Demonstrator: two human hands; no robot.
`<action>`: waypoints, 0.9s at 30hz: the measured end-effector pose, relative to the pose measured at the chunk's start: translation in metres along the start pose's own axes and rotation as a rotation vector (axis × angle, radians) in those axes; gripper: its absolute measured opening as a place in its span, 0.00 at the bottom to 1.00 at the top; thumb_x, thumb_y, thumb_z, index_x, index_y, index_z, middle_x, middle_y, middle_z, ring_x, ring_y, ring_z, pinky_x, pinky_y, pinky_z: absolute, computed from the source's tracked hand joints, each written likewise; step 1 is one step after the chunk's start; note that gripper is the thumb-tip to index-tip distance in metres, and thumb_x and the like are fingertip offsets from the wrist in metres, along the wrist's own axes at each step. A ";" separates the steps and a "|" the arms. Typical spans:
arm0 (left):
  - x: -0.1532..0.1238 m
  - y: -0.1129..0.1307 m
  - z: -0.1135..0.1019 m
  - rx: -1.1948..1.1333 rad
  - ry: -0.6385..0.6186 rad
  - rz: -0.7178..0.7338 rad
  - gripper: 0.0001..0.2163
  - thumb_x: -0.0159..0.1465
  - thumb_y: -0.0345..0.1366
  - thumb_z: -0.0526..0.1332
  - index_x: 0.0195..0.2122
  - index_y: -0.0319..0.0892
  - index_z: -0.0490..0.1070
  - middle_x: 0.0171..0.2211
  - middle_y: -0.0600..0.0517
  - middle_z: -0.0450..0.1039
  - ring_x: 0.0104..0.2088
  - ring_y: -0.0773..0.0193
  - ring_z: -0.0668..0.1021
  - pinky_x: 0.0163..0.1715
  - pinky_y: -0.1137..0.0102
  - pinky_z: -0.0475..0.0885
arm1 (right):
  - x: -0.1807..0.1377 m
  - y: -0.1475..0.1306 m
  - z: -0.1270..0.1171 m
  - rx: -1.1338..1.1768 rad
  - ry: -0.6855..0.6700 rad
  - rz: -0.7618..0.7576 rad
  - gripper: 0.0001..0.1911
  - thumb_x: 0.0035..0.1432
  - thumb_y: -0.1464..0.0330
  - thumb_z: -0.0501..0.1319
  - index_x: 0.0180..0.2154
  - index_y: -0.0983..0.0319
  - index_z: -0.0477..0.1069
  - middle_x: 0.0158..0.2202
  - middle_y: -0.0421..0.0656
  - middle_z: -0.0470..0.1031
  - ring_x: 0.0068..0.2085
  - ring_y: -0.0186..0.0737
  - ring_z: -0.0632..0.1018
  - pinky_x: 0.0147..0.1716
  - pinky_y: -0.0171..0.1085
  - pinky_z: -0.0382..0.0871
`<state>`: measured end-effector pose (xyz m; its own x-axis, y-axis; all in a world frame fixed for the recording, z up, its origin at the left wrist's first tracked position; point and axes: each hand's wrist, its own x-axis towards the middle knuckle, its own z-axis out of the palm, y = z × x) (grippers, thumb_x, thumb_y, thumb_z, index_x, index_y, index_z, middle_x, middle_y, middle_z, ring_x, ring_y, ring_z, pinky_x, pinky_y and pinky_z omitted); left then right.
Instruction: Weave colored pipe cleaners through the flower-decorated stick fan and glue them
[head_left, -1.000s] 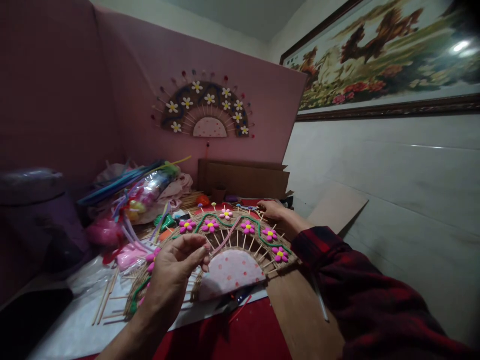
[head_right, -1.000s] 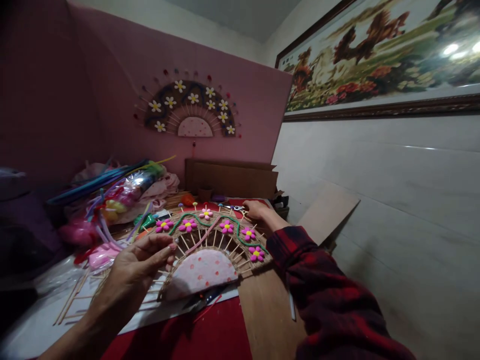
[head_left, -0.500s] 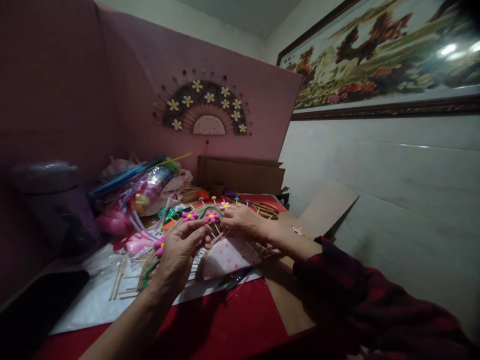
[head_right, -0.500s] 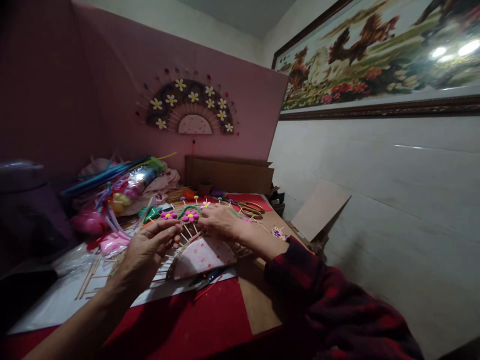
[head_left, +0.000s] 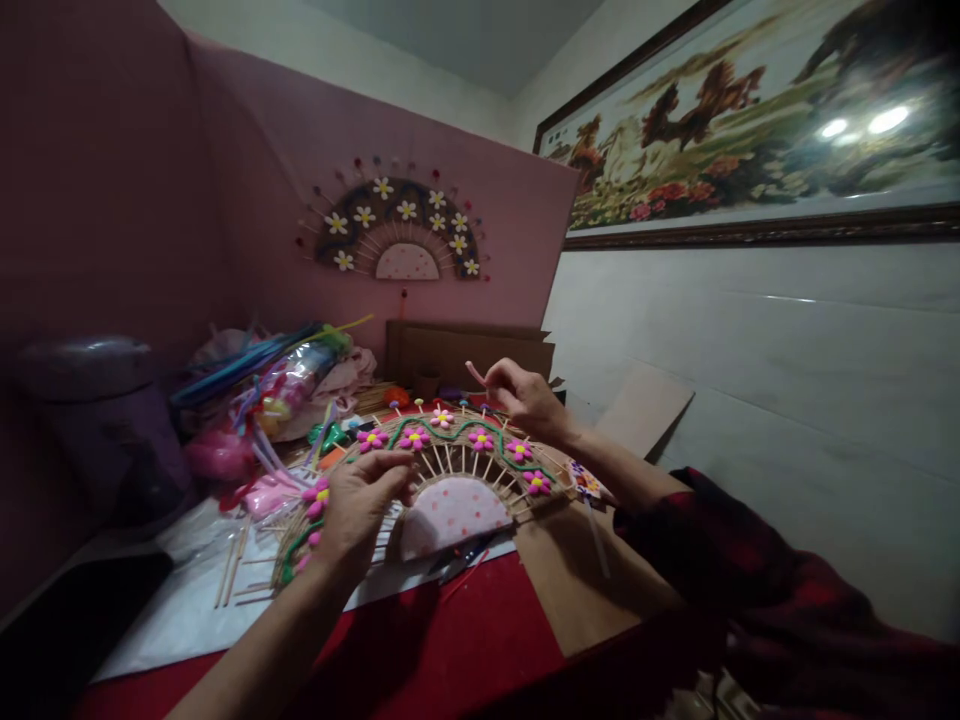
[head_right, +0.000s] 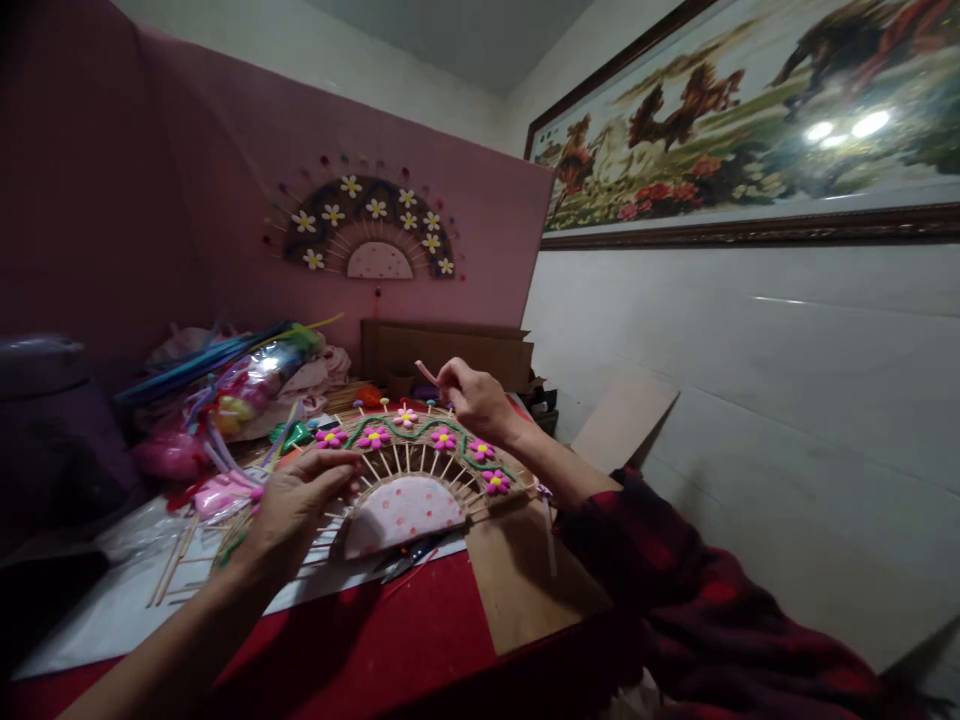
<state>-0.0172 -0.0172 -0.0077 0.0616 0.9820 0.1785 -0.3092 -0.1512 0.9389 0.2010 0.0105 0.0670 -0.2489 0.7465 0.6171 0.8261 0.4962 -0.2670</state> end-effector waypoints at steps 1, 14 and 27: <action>-0.002 -0.002 0.002 0.046 -0.039 -0.004 0.05 0.46 0.30 0.64 0.25 0.35 0.73 0.20 0.53 0.72 0.18 0.70 0.71 0.19 0.75 0.66 | 0.002 -0.002 0.000 0.110 0.000 0.038 0.06 0.55 0.73 0.53 0.35 0.63 0.66 0.28 0.40 0.71 0.28 0.32 0.70 0.29 0.32 0.62; -0.003 -0.019 0.004 0.135 -0.113 -0.052 0.04 0.46 0.26 0.58 0.23 0.37 0.71 0.15 0.56 0.67 0.15 0.72 0.67 0.16 0.76 0.62 | 0.083 -0.129 0.114 1.053 -0.404 0.484 0.11 0.49 0.73 0.63 0.20 0.65 0.63 0.14 0.39 0.67 0.16 0.29 0.70 0.13 0.27 0.64; 0.014 -0.005 -0.013 -0.118 0.156 0.080 0.10 0.48 0.31 0.64 0.31 0.37 0.68 0.22 0.56 0.71 0.19 0.72 0.71 0.20 0.76 0.66 | 0.005 -0.073 0.083 0.504 0.024 0.180 0.10 0.55 0.65 0.56 0.27 0.63 0.71 0.22 0.40 0.71 0.26 0.34 0.71 0.25 0.32 0.64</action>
<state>-0.0269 -0.0013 -0.0138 -0.1121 0.9744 0.1949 -0.4164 -0.2242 0.8811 0.0975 0.0149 0.0276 -0.1090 0.8317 0.5444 0.5080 0.5173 -0.6887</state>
